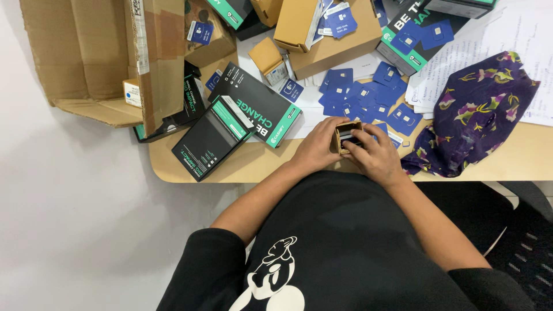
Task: The person sorts and organizes blue sim cards and small cardboard boxes on a desk cluttered with packaging materials.
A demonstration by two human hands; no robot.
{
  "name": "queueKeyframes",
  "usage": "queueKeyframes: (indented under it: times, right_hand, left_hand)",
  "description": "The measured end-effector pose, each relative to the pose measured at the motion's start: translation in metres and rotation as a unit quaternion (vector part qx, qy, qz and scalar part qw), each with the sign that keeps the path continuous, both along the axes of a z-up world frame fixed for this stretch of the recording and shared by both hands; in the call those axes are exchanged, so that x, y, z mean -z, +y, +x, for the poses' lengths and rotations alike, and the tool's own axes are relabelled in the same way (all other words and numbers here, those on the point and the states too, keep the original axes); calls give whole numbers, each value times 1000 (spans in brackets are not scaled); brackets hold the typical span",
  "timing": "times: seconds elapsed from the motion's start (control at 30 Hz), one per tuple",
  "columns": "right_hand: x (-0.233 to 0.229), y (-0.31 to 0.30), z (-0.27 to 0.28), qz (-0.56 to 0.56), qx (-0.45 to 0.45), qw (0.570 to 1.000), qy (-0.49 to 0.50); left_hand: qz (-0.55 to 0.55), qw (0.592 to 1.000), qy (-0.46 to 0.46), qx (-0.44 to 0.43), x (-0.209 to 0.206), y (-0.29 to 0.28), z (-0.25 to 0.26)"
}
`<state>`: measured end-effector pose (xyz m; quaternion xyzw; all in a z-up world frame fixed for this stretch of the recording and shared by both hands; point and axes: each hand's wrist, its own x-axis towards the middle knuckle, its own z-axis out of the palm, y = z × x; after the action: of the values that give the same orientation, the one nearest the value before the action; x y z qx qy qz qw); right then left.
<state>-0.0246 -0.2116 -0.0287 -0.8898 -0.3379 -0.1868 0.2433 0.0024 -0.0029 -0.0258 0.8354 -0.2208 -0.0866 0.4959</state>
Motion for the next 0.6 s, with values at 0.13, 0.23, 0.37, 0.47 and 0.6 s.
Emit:
queueKeyframes:
  times: [0.13,0.23,0.37,0.47,0.6]
  right_hand:
    - [-6,1,1,-2,4,1000,21]
    - [-9,0,0,-17,9,999,32]
    - [-10,-2,-3,-7,21,999,29]
    - [-9,-8,-7,39,54,998,22]
    - [-2,-20,-12,136,133,979,70]
  left_hand:
    - [6,1000,-17,6,0,2,0]
    - [7,1000,-8,0,2,-1,1]
    - [23,1000,9,-1,1,-1,2]
    - [11,1000,1,-1,-2,-1,2]
    - [-62,986,136,-69,-5,-7,-3]
